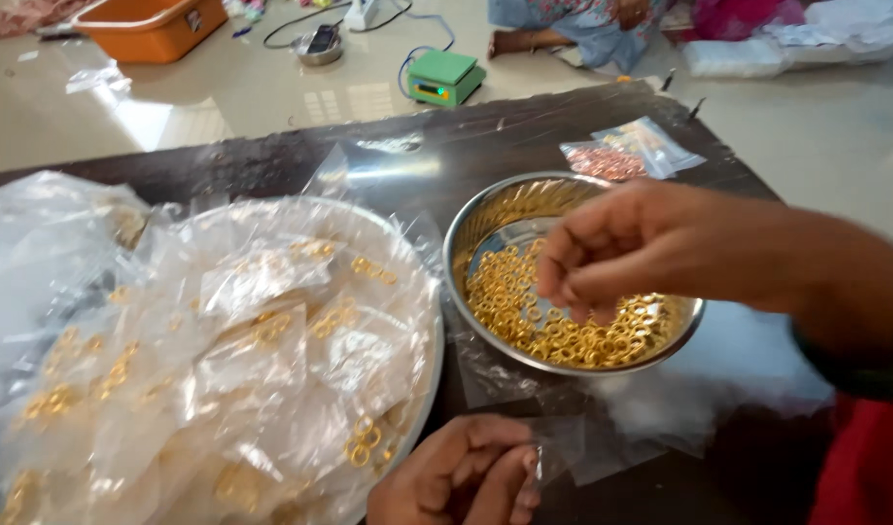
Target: The person counts small gold jump rings one at a time from a metal bowl into a small clear plastic bag, then sets the filled bag on a tray covered with other filled bags and starts another bag. Other workers sit on the floor in the background.
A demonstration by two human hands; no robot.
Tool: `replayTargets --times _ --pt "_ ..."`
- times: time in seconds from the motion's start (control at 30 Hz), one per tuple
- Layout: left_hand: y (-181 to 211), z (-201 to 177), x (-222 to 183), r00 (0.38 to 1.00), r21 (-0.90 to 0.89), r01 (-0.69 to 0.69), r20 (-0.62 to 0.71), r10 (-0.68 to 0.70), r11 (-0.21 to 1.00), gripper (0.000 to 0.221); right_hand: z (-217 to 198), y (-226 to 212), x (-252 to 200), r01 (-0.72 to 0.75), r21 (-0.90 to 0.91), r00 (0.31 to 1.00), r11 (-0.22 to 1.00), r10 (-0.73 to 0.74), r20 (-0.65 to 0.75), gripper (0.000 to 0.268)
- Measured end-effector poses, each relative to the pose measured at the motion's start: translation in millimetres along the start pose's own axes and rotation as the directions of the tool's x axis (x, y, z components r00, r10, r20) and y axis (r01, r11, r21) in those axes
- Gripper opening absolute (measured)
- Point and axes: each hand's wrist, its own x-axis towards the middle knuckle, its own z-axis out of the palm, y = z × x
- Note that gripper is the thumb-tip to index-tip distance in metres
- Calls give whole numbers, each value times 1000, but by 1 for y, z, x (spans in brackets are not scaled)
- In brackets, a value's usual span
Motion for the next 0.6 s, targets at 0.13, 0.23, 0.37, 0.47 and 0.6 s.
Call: replayTargets --times 0.13,0.23,0.37,0.47,0.6 --pt "57 8 -2 998 6 52 45 -52 999 25 24 -33 -24 -28 -153 977 988 60 205 19" --pt "51 7 -4 998 33 -28 63 26 999 28 50 -50 -39 -60 -215 969 975 109 223 17" --pt "49 6 -4 993 57 -79 89 74 995 30 83 -87 -38 -172 -350 956 921 242 167 16" --pt "47 5 -6 987 88 -141 85 134 986 33 102 -106 -32 -425 -645 864 635 497 -79 15" --pt "49 3 -7 980 101 -156 142 141 983 36 93 -89 -32 -407 -704 881 582 453 -135 15"
